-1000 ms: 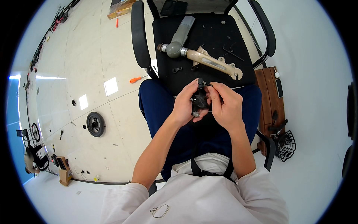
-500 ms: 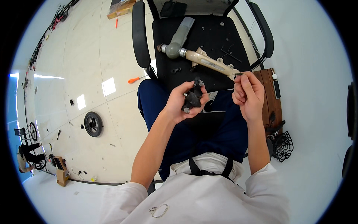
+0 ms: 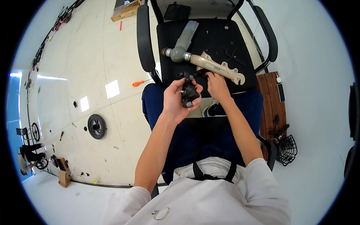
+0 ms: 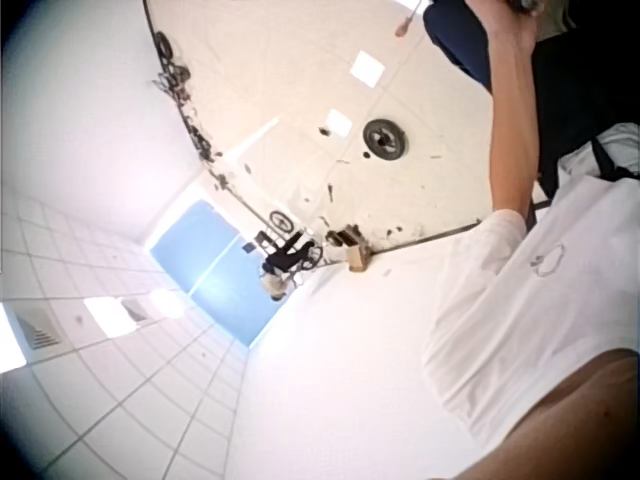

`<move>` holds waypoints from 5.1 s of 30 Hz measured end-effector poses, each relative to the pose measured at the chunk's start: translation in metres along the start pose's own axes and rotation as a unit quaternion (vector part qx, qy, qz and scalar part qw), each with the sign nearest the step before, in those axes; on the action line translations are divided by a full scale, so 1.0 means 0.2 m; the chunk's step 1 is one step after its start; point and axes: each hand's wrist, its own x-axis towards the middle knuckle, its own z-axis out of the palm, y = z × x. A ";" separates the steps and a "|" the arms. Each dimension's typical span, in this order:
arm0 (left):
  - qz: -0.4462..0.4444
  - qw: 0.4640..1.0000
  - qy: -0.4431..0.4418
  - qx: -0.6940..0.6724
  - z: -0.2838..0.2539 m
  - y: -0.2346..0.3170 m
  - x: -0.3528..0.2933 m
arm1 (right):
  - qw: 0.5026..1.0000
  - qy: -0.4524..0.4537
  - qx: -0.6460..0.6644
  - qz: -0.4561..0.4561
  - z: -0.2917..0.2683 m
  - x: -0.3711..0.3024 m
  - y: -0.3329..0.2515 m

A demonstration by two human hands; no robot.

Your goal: The person assembles a bicycle brake caliper by hand, inserting small components and using a hex key to tighten a bolt. The person handles the caliper, brake pads, and a hex key while seated in a workshop.

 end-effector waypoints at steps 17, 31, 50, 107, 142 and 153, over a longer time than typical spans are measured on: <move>0.106 0.965 0.148 0.188 -0.07 0.09 0.02 | 0.973 0.036 0.176 0.145 -0.39 -0.26 -0.06; 0.081 0.920 0.278 0.264 -0.15 0.05 0.10 | 0.988 -0.017 0.050 0.146 -0.43 0.33 0.68; 0.017 0.994 0.016 0.110 -0.01 0.04 0.02 | 0.671 -0.083 0.696 0.242 -0.79 0.20 -0.06; 0.077 0.917 -0.020 0.391 0.12 -0.08 -0.09 | 0.965 0.240 0.030 -0.105 -0.87 0.03 -0.49; 0.207 0.874 0.063 0.434 0.08 -0.14 -0.06 | 0.918 -0.053 0.386 -0.069 -0.86 -0.21 -0.61; 0.204 0.858 0.006 0.471 0.10 -0.13 -0.09 | 0.791 0.014 0.576 0.205 -0.84 0.07 -0.45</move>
